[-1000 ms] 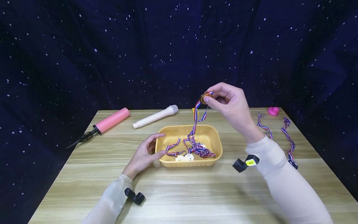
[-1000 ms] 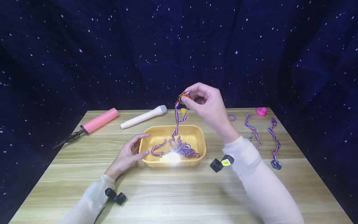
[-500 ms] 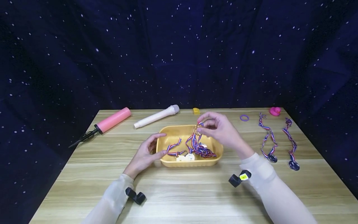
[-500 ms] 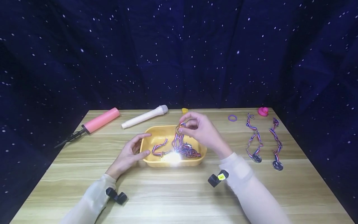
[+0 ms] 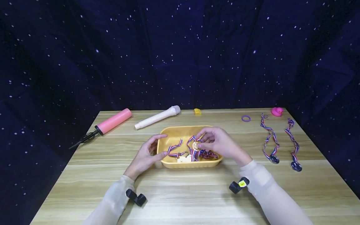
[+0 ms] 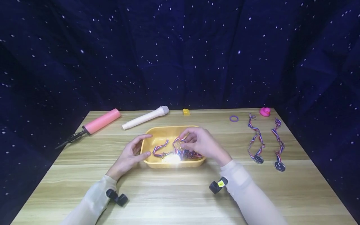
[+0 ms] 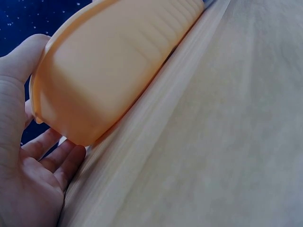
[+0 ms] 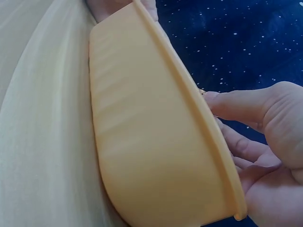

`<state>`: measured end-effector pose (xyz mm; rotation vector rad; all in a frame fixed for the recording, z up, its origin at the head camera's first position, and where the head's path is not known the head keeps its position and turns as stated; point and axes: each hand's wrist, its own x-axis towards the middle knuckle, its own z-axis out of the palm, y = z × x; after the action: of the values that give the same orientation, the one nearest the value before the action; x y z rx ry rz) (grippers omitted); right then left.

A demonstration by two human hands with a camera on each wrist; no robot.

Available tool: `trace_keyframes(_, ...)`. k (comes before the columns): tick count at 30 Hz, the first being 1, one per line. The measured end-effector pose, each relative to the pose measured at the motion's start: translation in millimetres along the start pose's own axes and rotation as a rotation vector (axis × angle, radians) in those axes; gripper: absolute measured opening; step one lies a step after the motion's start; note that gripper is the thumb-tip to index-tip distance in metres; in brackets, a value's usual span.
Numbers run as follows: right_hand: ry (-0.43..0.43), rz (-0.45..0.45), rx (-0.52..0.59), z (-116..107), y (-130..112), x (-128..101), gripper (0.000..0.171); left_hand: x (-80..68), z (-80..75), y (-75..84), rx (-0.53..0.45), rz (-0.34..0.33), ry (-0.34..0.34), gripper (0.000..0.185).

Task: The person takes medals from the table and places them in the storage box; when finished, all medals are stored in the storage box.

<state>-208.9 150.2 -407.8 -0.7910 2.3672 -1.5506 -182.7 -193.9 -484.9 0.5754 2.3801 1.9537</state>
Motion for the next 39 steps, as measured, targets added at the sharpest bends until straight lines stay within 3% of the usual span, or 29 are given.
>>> trace_keyframes(11, -0.033, -0.04, -0.193, 2, 0, -1, 0.029, -0.2, -0.1, 0.8, 0.006, -0.004, 0.001, 0.066)
trace_keyframes(19, 0.031, -0.024, -0.238, -5, -6, -5, 0.033, 0.2, 0.5, 0.3, -0.003, -0.004, -0.005, 0.066)
trace_keyframes(27, 0.087, -0.04, -0.162, -11, -12, -6, 0.032, 0.0, -0.1, 0.3, -0.008, -0.001, -0.004, 0.066)
trace_keyframes(39, 0.286, -0.161, -0.046, -38, -10, -26, 0.045, -0.3, -0.2, 0.5, -0.006, 0.0, -0.002, 0.066)
